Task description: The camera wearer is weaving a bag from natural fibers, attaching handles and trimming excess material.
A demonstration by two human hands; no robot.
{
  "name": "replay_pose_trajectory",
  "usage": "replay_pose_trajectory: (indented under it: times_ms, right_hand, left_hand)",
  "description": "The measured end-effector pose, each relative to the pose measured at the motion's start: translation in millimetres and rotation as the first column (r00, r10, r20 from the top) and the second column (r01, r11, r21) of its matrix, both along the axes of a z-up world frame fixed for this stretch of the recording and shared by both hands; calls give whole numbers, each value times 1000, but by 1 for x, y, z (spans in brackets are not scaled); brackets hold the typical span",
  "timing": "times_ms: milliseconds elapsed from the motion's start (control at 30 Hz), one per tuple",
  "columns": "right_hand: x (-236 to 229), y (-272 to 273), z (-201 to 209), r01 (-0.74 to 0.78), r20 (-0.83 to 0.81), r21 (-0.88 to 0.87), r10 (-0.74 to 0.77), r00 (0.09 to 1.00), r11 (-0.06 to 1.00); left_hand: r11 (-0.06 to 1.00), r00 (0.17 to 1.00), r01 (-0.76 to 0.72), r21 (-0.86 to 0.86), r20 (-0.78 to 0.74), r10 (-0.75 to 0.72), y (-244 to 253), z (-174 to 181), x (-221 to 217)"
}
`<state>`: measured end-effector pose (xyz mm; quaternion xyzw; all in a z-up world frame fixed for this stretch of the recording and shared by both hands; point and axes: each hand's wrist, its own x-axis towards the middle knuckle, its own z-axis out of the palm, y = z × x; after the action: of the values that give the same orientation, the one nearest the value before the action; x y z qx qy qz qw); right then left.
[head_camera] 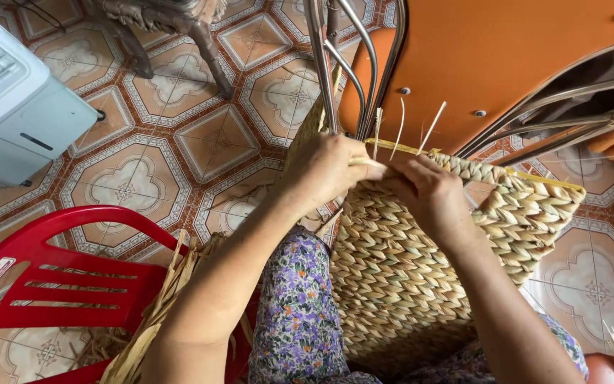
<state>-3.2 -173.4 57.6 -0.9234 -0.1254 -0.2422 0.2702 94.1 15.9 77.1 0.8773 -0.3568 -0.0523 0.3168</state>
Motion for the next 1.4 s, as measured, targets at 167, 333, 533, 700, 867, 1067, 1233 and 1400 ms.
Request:
replay_pose_trajectory:
  times_ms: [167, 333, 533, 700, 867, 1067, 1233, 1400]
  right_hand:
    - [14, -2, -24, 106, -1, 117, -107, 994, 987]
    - [17, -3, -36, 170, -44, 217, -165, 985, 961]
    - [13, -10, -33, 77, 24, 232, -85, 996, 970]
    - [16, -14, -31, 91, -215, 612, 54, 975, 785]
    - [14, -10, -34, 83, -182, 615, 38, 983, 784]
    - [11, -5, -34, 93, -136, 578, -16, 991, 811]
    - [9, -4, -34, 100, -142, 673, -4, 990, 733]
    - [16, -6, -46, 165, -47, 128, -160, 986, 978]
  left_hand:
    - [935, 805, 38, -353, 565, 181, 15, 47, -61]
    - [865, 804, 229, -447, 588, 91, -15, -24, -64]
    - [982, 980, -54, -182, 180, 87, -39, -43, -11]
    - [953, 989, 54, -297, 150, -9, -36, -36, 3]
    - [994, 991, -60, -96, 117, 71, -39, -50, 4]
    - [995, 952, -45, -90, -305, 16, -40, -13, 5]
    - [881, 963, 257, -397, 181, -200, -30, -82, -7]
    - [937, 926, 139, -321, 378, -8, -13, -60, -36]
